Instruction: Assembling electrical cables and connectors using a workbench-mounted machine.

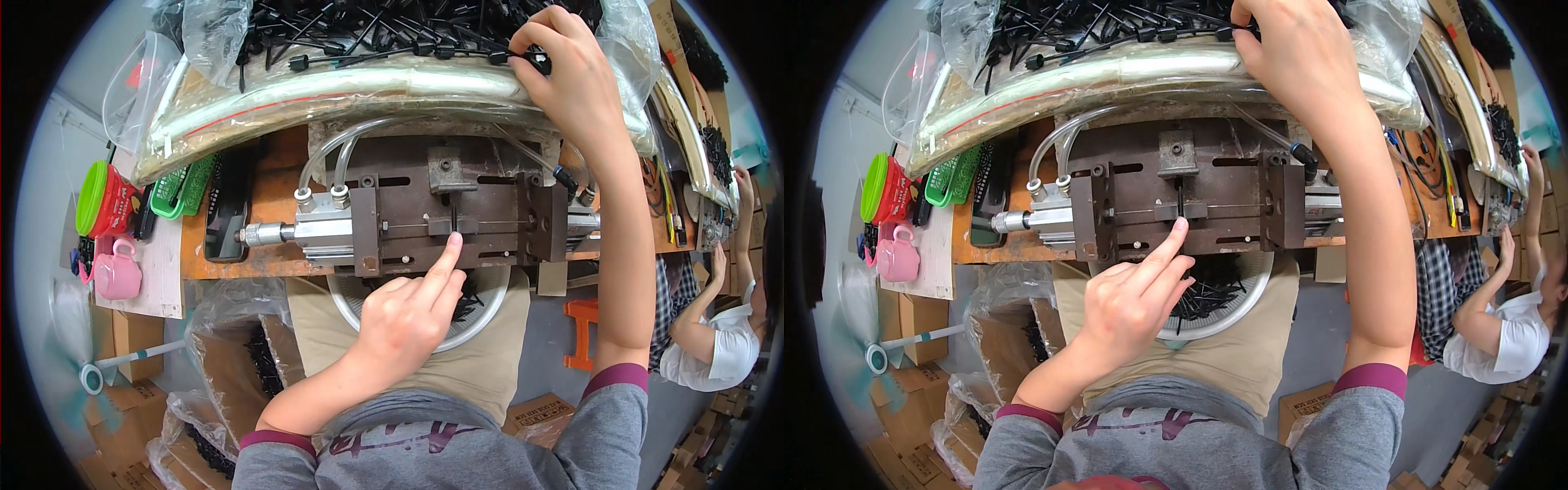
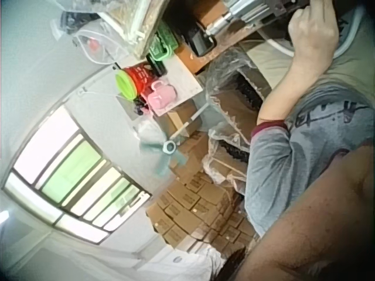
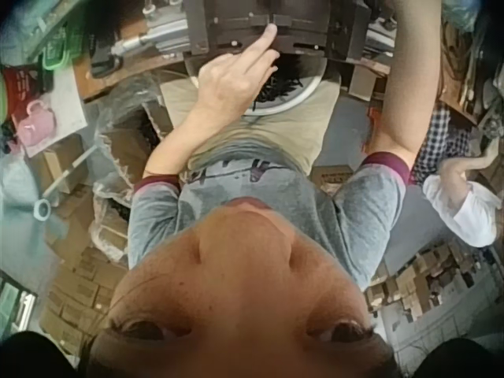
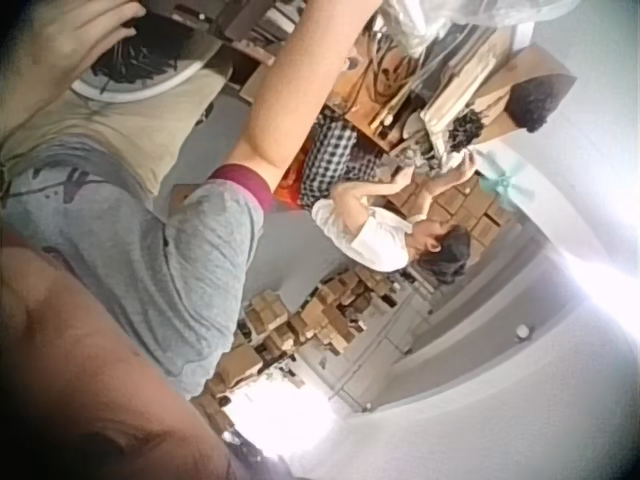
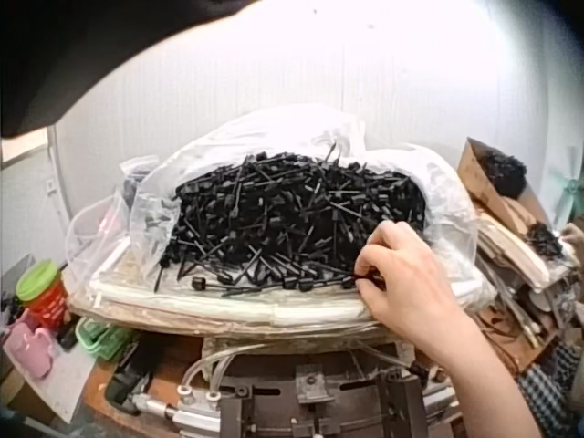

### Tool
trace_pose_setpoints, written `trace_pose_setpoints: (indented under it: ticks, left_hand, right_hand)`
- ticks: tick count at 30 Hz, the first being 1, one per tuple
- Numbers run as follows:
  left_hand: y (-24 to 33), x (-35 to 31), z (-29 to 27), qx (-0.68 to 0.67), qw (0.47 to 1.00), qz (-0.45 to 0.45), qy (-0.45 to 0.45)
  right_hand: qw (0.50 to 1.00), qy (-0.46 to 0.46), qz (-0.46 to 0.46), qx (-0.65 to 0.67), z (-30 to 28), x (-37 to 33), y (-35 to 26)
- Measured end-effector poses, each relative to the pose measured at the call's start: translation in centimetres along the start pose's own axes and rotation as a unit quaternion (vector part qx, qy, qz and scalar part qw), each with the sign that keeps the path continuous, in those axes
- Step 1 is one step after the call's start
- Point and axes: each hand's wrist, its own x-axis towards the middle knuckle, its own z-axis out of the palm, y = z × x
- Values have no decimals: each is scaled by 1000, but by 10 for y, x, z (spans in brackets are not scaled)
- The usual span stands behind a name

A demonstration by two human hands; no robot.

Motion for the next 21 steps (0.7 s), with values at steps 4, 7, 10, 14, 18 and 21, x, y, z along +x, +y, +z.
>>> trace_pose_setpoints:
  ticks: [4, 7, 10, 14, 18, 21]
  left_hand:
    - [-5, 7, 3, -3, 1000, -16, -3]
    - [-3, 13, -1, 19, 1000, 0, -12]
    - [0, 20, -15, 6, 999, -14, -48]
    - [-7, 39, -47, -65, 997, 9, -44]
    - [-54, 94, -68, -3, 985, 60, 163]
    - [-82, 143, -65, 99, 976, 53, 186]
  right_hand:
    - [978, 62, 85, 177, -8, -13, -10]
    - [857, 73, 232, 455, -24, -36, -33]
    - [745, -3, 336, 577, -47, -65, -51]
    - [690, -4, 353, 632, -53, -103, -76]
    - [791, -119, 278, 532, -62, -135, -97]
    - [880, -151, 195, 406, -60, -149, -110]
